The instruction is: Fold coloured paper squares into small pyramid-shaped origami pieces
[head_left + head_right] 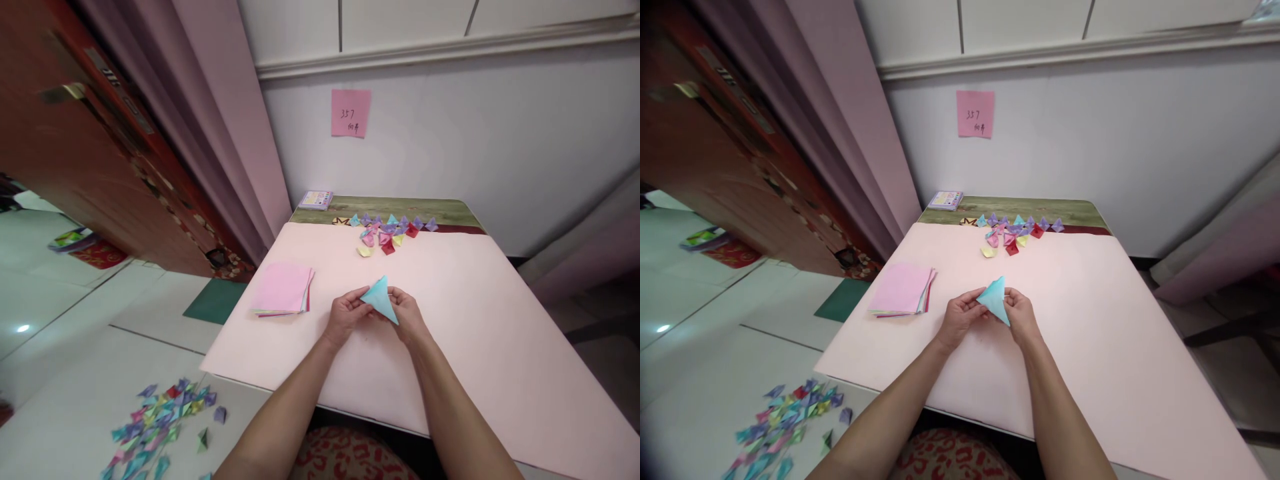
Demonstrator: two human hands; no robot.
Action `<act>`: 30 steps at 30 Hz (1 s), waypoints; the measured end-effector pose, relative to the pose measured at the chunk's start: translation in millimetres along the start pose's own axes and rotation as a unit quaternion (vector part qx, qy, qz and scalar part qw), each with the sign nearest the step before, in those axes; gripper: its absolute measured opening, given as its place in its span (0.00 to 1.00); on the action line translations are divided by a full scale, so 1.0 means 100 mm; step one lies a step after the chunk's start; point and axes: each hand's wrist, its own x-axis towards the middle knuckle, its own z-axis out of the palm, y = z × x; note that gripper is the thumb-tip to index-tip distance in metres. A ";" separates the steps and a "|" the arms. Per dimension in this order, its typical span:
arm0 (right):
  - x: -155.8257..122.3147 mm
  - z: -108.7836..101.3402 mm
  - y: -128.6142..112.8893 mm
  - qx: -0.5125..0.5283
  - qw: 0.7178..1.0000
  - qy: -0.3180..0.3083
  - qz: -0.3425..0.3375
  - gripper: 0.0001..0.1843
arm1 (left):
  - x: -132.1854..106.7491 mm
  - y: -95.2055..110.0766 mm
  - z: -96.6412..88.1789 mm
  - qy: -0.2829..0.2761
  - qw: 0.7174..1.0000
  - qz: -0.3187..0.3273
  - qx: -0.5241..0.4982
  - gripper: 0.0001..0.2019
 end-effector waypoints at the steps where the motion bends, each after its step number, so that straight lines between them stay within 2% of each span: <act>1: 0.00 0.00 -0.01 -0.004 1.000 -0.004 -0.001 0.19 | 0.00 0.00 0.01 0.004 1.000 0.003 0.006 0.31; 8: -0.04 0.00 -0.03 -0.054 0.998 -0.028 -0.005 0.17 | -0.01 0.06 0.04 0.024 0.999 0.018 0.030 0.23; 13: -0.02 -0.01 -0.03 -0.058 0.998 -0.008 -0.002 0.16 | -0.01 0.08 0.05 0.052 0.998 0.002 0.036 0.18; 17: -0.02 0.01 -0.06 -0.012 1.000 0.013 0.021 0.28 | 0.02 0.09 0.05 0.091 0.996 0.009 -0.002 0.19; 19: -0.02 0.04 -0.05 -0.015 1.000 0.007 0.023 0.30 | 0.03 0.08 0.05 0.099 0.995 0.017 -0.015 0.20; 22: -0.05 0.09 -0.02 -0.044 0.999 -0.001 -0.005 0.23 | 0.03 0.07 0.04 0.079 0.997 0.016 -0.004 0.20; 25: -0.06 0.11 0.00 -0.060 0.997 0.022 -0.052 0.18 | 0.01 0.07 0.03 0.035 0.999 0.012 0.032 0.20; 28: -0.05 0.08 -0.02 -0.070 0.994 0.036 -0.080 0.17 | 0.00 0.07 0.03 0.001 0.999 0.005 0.050 0.20; 30: -0.05 0.05 -0.05 -0.078 0.994 0.024 -0.079 0.17 | 0.01 0.08 0.02 0.005 0.999 -0.003 0.049 0.19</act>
